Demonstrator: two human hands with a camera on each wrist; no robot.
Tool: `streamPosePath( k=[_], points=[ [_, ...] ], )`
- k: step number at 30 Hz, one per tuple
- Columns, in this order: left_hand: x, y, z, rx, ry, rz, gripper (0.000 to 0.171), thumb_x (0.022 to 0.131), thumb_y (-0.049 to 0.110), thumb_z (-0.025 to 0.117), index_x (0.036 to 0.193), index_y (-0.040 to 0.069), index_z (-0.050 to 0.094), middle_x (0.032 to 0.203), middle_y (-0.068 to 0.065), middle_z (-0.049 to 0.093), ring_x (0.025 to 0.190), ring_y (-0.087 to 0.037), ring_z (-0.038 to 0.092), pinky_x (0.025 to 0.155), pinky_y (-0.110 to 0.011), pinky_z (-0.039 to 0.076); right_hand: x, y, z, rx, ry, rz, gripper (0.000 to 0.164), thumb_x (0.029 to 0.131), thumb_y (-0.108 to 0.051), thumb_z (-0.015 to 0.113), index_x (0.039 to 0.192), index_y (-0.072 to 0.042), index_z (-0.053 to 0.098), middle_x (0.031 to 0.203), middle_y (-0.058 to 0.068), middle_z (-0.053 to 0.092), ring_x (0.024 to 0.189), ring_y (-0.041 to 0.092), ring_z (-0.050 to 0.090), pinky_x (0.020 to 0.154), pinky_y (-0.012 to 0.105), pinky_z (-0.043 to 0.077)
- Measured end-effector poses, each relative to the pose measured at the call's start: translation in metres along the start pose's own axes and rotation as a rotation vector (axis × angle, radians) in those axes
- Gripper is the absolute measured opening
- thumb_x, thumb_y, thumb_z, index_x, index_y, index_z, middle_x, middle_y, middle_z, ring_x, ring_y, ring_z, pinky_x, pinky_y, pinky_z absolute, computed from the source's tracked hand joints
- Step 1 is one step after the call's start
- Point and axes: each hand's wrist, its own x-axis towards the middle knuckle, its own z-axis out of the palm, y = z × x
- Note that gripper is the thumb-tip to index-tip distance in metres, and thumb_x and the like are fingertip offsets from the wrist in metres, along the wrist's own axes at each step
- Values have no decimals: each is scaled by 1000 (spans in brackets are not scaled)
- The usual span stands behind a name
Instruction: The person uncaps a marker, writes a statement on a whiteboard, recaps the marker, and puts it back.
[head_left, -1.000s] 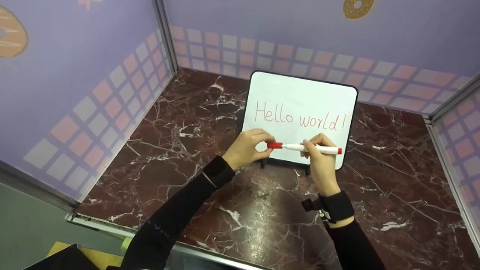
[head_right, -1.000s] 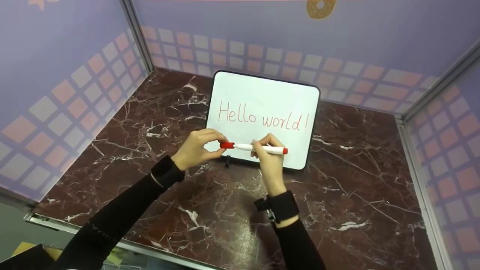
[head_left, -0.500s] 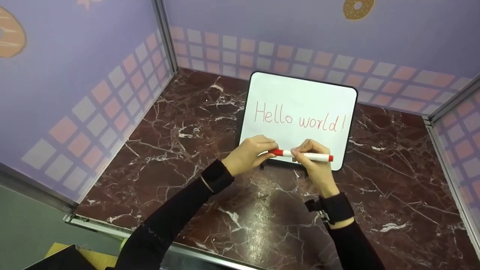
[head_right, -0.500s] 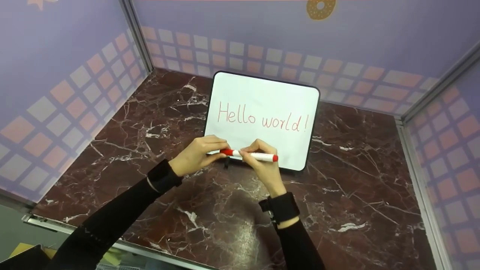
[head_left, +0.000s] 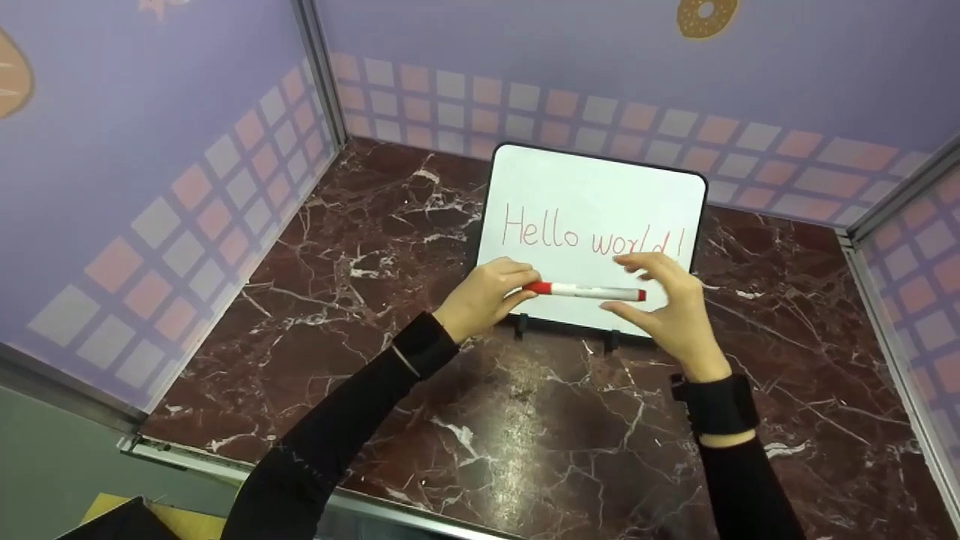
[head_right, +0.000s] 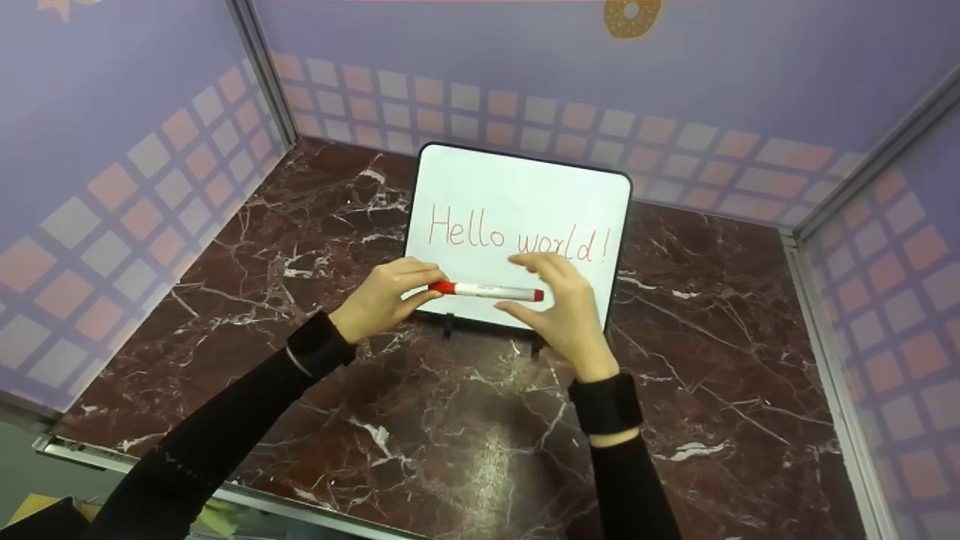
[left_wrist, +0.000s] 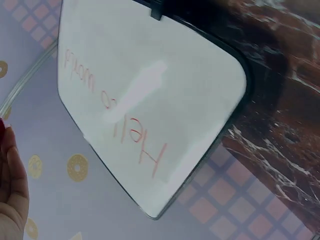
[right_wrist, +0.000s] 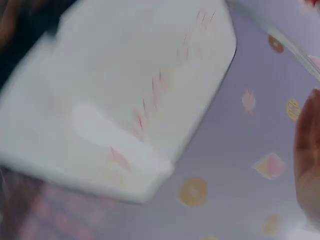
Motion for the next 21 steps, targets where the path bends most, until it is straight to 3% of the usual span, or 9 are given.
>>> streamPosePath(
  k=[3,5,7,16,19,21],
  points=[
    [-2,-2,1,47,4,-31,18,92,14,69,105,1,72,105,-11,74,95,-26,68,89,-33,59,2,-7,3,-403,-50,-204,48,64,-12,91,108,-4,73,103,13,73,99,29,64,93,39,54],
    [-2,-2,2,61,6,-42,18,92,14,68,104,1,72,104,-11,74,94,-26,68,88,-34,59,3,-10,12,-562,-65,-307,42,67,-13,89,105,-4,74,99,13,74,96,32,66,89,45,56],
    [-1,-1,3,66,1,-39,17,92,14,68,103,1,72,103,-11,74,93,-26,67,87,-35,59,2,-11,21,-659,-54,-369,33,72,-9,85,103,-4,75,95,12,74,90,30,67,80,42,59],
    [0,6,3,25,-33,-51,21,93,18,68,105,1,72,104,-11,74,95,-25,69,88,-34,59,-5,-3,36,-757,4,-377,10,85,-1,71,94,-1,73,89,10,72,80,26,66,63,36,56],
    [0,6,1,30,-36,-67,41,90,28,72,120,0,68,117,-13,70,108,-26,66,99,-34,55,-6,2,32,-719,7,-331,12,80,4,72,91,1,71,86,11,72,76,26,67,58,35,57],
    [0,4,-2,88,-51,-89,63,88,39,72,135,0,57,135,-15,62,125,-27,58,112,-37,46,-9,10,22,-661,21,-238,17,75,8,74,90,1,70,86,14,73,75,29,67,60,37,59]
  ],
)
